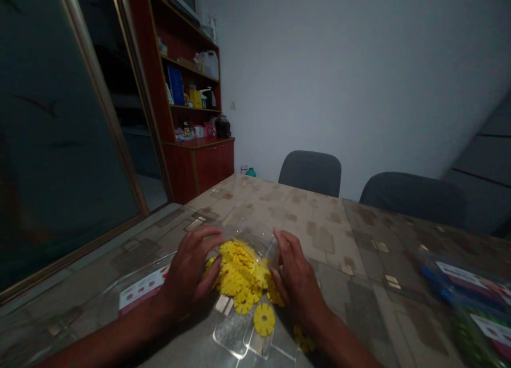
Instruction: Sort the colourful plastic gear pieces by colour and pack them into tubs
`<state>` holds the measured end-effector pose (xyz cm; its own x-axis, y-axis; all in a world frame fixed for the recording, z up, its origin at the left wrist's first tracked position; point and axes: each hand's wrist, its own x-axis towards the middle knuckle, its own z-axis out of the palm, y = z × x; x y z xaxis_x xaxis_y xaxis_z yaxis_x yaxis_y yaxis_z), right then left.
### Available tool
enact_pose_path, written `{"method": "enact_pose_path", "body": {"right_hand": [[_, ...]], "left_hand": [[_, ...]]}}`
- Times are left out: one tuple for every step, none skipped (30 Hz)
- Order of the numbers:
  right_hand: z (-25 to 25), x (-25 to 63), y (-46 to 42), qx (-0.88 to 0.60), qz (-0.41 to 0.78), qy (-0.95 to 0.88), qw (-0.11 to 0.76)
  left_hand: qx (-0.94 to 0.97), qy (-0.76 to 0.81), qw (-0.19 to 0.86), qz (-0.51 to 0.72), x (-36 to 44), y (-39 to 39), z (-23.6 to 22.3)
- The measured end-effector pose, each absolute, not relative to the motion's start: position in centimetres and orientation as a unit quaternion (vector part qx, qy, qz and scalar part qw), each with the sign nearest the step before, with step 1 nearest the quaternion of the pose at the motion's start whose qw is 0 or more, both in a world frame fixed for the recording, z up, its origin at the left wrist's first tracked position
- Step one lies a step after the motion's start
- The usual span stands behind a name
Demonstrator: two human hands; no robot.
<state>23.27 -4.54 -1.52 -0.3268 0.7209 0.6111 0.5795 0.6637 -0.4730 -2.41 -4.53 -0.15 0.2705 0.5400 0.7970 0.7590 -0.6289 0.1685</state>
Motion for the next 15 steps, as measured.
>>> {"method": "enact_pose_path", "body": {"right_hand": [[-1.3, 23.2, -4.4, -0.400, 0.086, -0.804, 0.431], [-1.0, 23.2, -4.3, -0.400, 0.093, -0.796, 0.444], [-0.7, 23.1, -4.2, -0.398, 0.106, -0.787, 0.458], [-0.3, 23.1, -4.1, -0.396, 0.127, -0.778, 0.471], [-0.1, 23.1, -4.1, -0.395, 0.154, -0.768, 0.480], [0.1, 23.2, -4.1, -0.395, 0.184, -0.758, 0.484], [0.1, 23.3, -4.3, -0.400, 0.212, -0.750, 0.483], [0.0, 23.7, -4.5, -0.410, 0.232, -0.745, 0.473], [-0.4, 24.2, -5.0, -0.423, 0.238, -0.746, 0.456], [-1.0, 24.9, -5.5, -0.439, 0.230, -0.753, 0.433], [-2.0, 25.8, -6.2, -0.453, 0.212, -0.765, 0.405], [-3.2, 26.8, -6.9, -0.464, 0.187, -0.781, 0.375], [-4.6, 27.8, -7.7, -0.468, 0.163, -0.798, 0.344], [-6.0, 28.7, -8.5, -0.467, 0.149, -0.817, 0.305], [-7.4, 29.4, -9.2, -0.475, 0.139, -0.825, 0.271]], "left_hand": [[-0.783, -0.406, 0.143, -0.448, -2.6, -3.6, 0.7], [-0.784, -0.402, 0.150, -0.448, -2.8, -2.6, 1.5], [-0.788, -0.395, 0.148, -0.448, -2.9, -1.7, 2.3], [-0.798, -0.386, 0.129, -0.444, -3.0, -0.7, 3.0], [-0.810, -0.382, 0.089, -0.436, -2.9, 0.2, 3.6], [-0.816, -0.386, 0.027, -0.429, -2.9, 1.0, 3.9], [-0.812, -0.400, -0.048, -0.422, -2.8, 1.9, 4.1], [-0.796, -0.422, -0.120, -0.416, -2.8, 2.7, 4.2], [-0.772, -0.447, -0.181, -0.414, -3.0, 3.5, 4.1], [-0.745, -0.474, -0.221, -0.414, -3.4, 4.3, 3.9], [-0.721, -0.499, -0.240, -0.416, -4.0, 5.0, 3.6], [-0.700, -0.522, -0.248, -0.420, -4.9, 5.7, 3.2], [-0.677, -0.546, -0.255, -0.422, -6.1, 6.3, 2.9], [-0.655, -0.571, -0.265, -0.418, -7.4, 6.7, 2.4], [-0.633, -0.596, -0.274, -0.411, -8.8, 7.1, 2.0]]}}
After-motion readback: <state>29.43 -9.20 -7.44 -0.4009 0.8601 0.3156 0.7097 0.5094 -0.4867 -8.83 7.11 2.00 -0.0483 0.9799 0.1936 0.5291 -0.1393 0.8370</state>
